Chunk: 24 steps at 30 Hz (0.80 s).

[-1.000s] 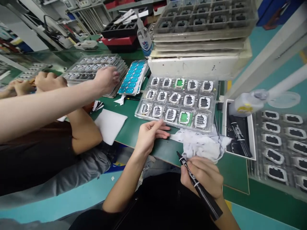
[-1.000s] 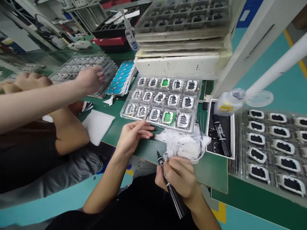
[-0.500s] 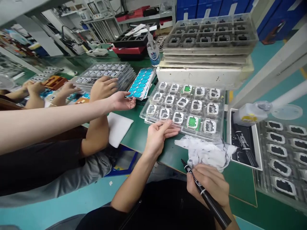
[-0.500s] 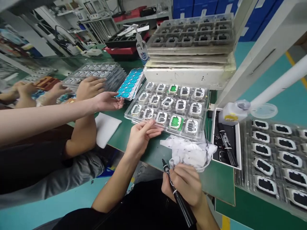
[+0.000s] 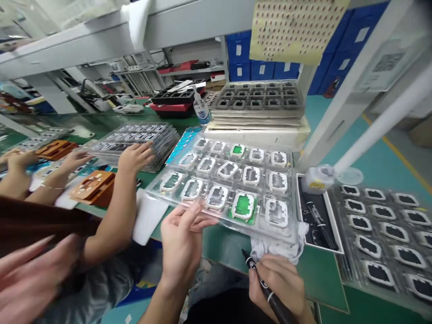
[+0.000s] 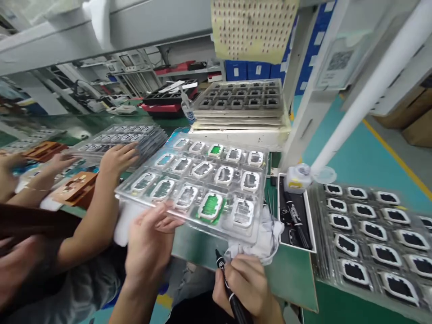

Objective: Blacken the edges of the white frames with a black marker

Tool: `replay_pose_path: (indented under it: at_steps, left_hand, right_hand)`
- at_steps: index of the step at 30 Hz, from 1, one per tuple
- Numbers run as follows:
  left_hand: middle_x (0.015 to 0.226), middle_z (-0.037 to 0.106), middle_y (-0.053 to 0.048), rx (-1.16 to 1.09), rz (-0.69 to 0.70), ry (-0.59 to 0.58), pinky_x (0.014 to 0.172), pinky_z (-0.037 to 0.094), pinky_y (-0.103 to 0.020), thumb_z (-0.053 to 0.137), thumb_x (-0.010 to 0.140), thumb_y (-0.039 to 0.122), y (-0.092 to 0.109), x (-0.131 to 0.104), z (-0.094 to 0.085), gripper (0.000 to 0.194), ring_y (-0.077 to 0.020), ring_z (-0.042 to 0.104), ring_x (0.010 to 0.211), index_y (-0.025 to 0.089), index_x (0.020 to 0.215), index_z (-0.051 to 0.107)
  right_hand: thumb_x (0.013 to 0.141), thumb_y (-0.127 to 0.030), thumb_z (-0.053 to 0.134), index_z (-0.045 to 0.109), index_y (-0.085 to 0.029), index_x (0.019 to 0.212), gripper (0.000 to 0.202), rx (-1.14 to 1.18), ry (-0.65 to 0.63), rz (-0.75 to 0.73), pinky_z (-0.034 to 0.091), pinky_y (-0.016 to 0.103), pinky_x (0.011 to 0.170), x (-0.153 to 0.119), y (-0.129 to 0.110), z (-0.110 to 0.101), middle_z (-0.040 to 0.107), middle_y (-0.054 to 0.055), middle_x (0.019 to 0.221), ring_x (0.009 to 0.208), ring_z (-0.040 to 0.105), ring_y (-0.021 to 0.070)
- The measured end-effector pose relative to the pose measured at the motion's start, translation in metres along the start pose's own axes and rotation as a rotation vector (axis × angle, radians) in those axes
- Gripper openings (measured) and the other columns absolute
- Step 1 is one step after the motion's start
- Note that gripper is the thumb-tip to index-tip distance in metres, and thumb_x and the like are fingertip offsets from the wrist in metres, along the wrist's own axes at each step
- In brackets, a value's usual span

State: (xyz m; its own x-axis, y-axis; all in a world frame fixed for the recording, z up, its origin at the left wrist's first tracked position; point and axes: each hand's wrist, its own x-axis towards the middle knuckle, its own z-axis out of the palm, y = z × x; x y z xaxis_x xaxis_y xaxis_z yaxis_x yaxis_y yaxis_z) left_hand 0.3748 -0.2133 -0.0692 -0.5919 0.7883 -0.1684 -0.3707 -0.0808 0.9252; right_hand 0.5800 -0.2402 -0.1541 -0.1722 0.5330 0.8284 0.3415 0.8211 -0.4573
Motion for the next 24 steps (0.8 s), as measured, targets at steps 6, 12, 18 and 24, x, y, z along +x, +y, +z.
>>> replay_pose_path:
  at_steps: [6, 12, 18, 24]
  left_hand:
    - [0.079, 0.08, 0.001, -0.096, 0.12, -0.044, 0.059, 0.068, -0.02, 0.093, 0.075, 0.029, 0.027, 0.016, 0.025, 0.02, -0.0116, 0.074, 0.059, 0.022, 0.077, 0.075]
    - [0.078, 0.074, -0.001, -0.116, 0.252, -0.232, 0.08, 0.073, -0.027, 0.091, 0.083, 0.037, 0.044, 0.071, 0.085, 0.027, -0.0192, 0.084, 0.083, 0.022, 0.083, 0.069]
    - [0.091, 0.078, -0.009, -0.123, 0.331, -0.388, 0.103, 0.073, -0.041, 0.097, 0.083, 0.049, 0.037, 0.15, 0.172, 0.042, -0.0292, 0.084, 0.108, 0.017, 0.095, 0.071]
    - [0.092, 0.08, -0.013, -0.072, 0.182, -0.401, 0.094, 0.073, -0.035, 0.097, 0.087, 0.043, 0.023, 0.192, 0.227, 0.039, -0.0254, 0.084, 0.103, 0.015, 0.093, 0.07]
  right_hand:
    - [0.088, 0.002, 0.07, 0.069, -0.018, 0.099, 0.023, -0.036, 0.036, 0.038, 0.067, 0.028, 0.061, -0.001, -0.005, -0.001, 0.069, -0.001, 0.073, 0.057, 0.073, 0.0189]
    - [0.09, -0.001, 0.068, 0.064, -0.023, 0.101, 0.024, -0.032, -0.012, 0.067, 0.064, 0.029, 0.059, -0.008, -0.002, 0.001, 0.062, -0.006, 0.07, 0.051, 0.063, 0.0153]
    - [0.093, 0.001, 0.065, 0.061, -0.024, 0.099, 0.026, -0.022, -0.027, 0.071, 0.057, 0.028, 0.055, -0.008, -0.003, 0.0, 0.057, -0.007, 0.068, 0.05, 0.057, 0.0141]
    - [0.091, 0.001, 0.062, 0.063, -0.024, 0.098, 0.026, -0.022, -0.007, 0.093, 0.057, 0.029, 0.054, -0.006, -0.004, 0.001, 0.056, -0.007, 0.067, 0.048, 0.058, 0.0153]
